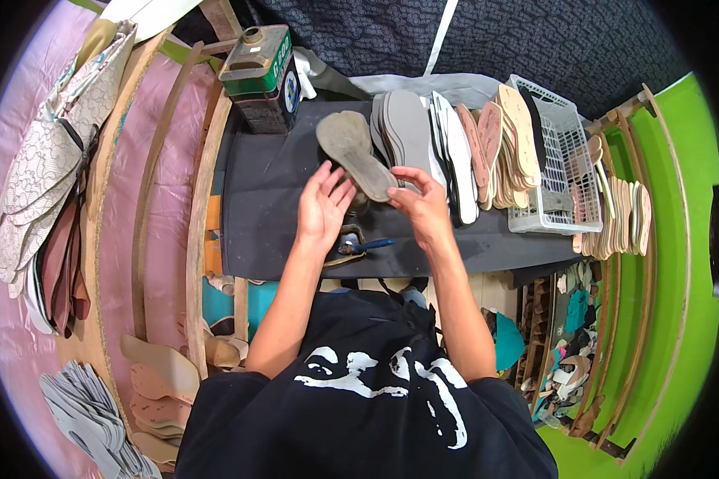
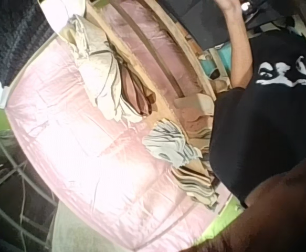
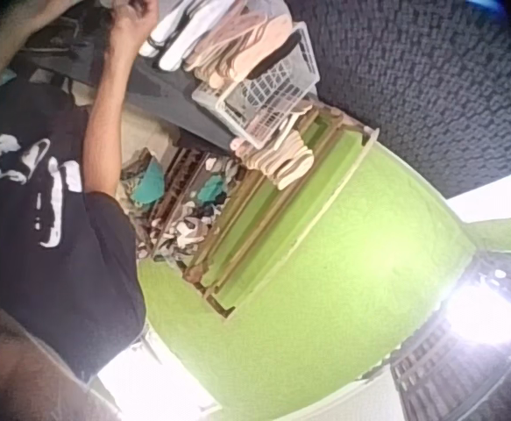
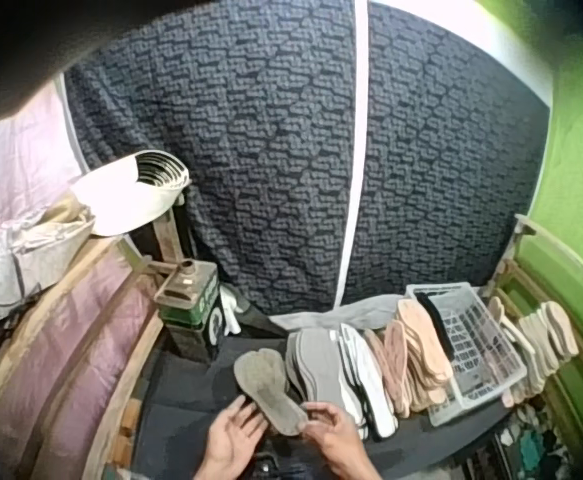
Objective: Applying adhesive to shoe insoles or components using a small brush.
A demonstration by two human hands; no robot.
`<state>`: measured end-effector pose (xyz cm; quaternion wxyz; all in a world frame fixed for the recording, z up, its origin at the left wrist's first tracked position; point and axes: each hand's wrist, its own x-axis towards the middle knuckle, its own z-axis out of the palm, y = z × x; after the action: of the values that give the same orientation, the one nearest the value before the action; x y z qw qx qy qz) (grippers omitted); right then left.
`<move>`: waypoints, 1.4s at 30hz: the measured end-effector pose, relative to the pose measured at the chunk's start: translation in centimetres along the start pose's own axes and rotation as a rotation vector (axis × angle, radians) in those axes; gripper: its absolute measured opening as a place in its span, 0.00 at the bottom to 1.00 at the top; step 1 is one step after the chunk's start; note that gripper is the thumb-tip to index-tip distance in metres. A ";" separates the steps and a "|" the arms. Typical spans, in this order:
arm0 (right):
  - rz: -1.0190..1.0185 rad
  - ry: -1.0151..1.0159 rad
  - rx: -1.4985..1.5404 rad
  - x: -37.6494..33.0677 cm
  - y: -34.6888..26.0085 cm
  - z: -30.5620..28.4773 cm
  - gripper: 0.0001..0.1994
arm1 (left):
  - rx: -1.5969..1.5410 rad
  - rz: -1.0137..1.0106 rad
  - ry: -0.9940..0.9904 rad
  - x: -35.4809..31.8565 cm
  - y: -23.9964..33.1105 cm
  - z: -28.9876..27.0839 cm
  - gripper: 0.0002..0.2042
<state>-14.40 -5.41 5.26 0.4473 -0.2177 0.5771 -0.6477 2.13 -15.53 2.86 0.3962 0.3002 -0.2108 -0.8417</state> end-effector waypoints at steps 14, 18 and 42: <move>0.027 0.006 0.053 -7.1 -2.6 -20.5 0.20 | 0.317 -0.127 -0.467 -10.9 1.6 5.9 0.41; 0.102 0.032 -0.132 -8.3 -2.0 -24.1 0.18 | 0.325 -0.315 -0.376 -13.1 -4.4 5.1 0.33; -0.489 -0.205 -0.840 -5.5 4.7 -16.4 0.19 | 0.808 0.308 0.427 -13.1 -13.8 -6.3 0.15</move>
<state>-23.12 8.54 -1.83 0.2104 -0.5706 0.6734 -0.4204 5.51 2.35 -5.56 0.4021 0.5615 -0.4770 -0.5436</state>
